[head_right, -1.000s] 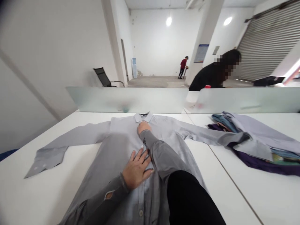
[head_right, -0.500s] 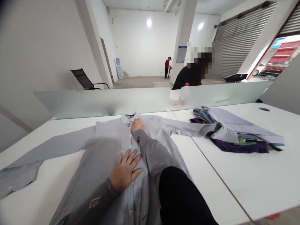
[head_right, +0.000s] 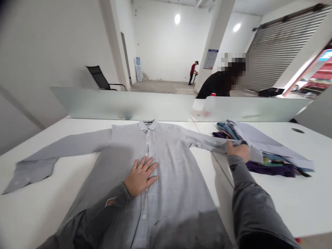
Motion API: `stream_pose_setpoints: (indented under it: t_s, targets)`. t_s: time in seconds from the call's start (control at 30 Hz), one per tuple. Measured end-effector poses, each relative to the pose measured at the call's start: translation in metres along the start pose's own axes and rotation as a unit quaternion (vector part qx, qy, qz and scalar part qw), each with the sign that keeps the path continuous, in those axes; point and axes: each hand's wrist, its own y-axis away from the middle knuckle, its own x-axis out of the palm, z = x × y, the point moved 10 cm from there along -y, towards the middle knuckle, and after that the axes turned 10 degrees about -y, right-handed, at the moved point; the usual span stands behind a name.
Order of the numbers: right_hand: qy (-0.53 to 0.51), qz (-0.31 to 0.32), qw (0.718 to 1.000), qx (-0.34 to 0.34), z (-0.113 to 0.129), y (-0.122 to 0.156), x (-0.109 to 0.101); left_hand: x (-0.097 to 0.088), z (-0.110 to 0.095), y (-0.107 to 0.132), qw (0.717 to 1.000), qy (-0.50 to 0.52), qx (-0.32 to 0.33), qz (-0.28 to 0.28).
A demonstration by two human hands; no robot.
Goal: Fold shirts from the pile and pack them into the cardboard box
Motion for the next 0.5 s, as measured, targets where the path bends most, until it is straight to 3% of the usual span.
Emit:
stream_pose_setpoints:
  t_s: [0.1, 0.17, 0.23, 0.3, 0.33, 0.4, 0.43, 0.5]
  targets:
    - [-0.045, -0.045, 0.993, 0.098, -0.031, -0.027, -0.006, -0.002, 0.001, 0.000, 1.000, -0.008, -0.004, -0.011]
    - [-0.085, -0.071, 0.993, 0.046, -0.004, -0.042, -0.010, -0.003, 0.001, 0.000, 1.000, -0.010, -0.005, -0.021]
    - [-0.122, -0.088, 0.987, -0.058, 0.056, -0.041, -0.012, -0.004, 0.001, 0.000, 1.000, -0.006, -0.004, -0.024]
    - [-0.139, -0.030, 0.968, -0.209, 0.145, -0.015, 0.004, -0.005, 0.001, -0.001, 1.000, 0.001, -0.003, -0.020]
    - [-0.137, 0.031, 0.948, -0.286, 0.193, 0.010, 0.022, -0.006, 0.001, -0.001, 1.000, 0.004, -0.004, -0.018]
    - [-0.123, 0.206, 0.868, -0.434, 0.276, 0.084, 0.070, -0.007, 0.002, -0.001, 1.000, 0.007, -0.006, -0.014]
    - [-0.125, 0.248, 0.837, -0.471, 0.302, 0.118, 0.088, -0.007, 0.002, -0.001, 1.000, 0.008, -0.006, -0.014]
    - [-0.136, 0.307, 0.781, -0.527, 0.334, 0.177, 0.116, -0.007, 0.003, -0.001, 1.000, 0.012, -0.006, -0.013]
